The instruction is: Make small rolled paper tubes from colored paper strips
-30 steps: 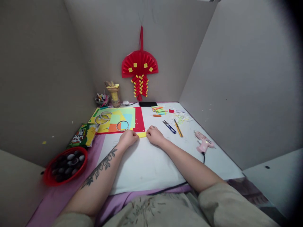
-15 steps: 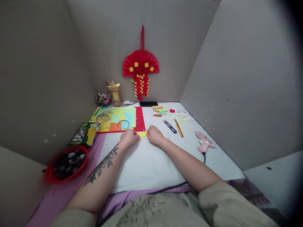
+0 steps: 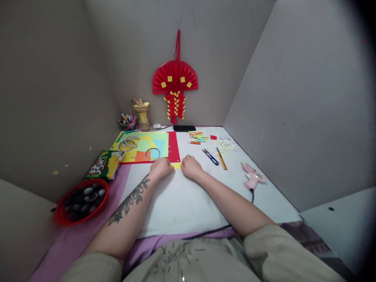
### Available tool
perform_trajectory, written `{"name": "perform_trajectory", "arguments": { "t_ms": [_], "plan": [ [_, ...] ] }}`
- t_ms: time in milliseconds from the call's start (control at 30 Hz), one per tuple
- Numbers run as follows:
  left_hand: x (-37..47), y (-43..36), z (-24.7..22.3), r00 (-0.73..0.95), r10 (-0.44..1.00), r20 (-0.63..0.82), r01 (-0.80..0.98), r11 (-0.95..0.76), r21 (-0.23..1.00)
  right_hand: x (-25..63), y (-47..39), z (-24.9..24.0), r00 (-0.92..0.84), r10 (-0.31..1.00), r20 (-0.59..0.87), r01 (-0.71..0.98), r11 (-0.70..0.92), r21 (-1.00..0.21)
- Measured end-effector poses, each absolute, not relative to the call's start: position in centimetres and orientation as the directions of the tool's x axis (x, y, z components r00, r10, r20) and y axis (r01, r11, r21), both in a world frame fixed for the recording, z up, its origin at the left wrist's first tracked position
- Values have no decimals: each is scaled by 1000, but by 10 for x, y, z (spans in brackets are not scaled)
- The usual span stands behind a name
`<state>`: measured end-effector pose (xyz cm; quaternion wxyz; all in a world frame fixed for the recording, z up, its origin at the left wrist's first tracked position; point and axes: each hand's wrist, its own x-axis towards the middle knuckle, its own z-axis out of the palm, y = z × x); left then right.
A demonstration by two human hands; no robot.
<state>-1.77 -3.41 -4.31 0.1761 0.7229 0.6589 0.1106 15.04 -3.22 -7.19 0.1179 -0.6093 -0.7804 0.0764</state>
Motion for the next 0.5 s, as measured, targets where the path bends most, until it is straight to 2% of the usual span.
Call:
{"name": "perform_trajectory", "arguments": {
  "t_ms": [133, 233, 333, 433, 500],
  "plan": [
    [-28, -30, -50, 199, 980, -21, 854, -163, 494, 157, -29, -73, -163, 982, 91, 913, 185, -365],
    [-35, -28, -54, 372, 927, 36, 782, -334, 526, 162, -27, -72, -157, 982, 100, 881, 186, -436],
    [-37, -30, -53, 508, 861, 36, 755, -465, 461, 163, -28, -72, -184, 973, 140, 845, 229, -482],
    [-36, -37, -44, 517, 856, 17, 809, -495, 318, 163, -30, -74, -293, 931, 218, 800, 363, -478],
    [-35, -44, -36, 495, 868, -25, 850, -479, 222, 163, -31, -76, -398, 874, 281, 759, 485, -434]
  ]
}}
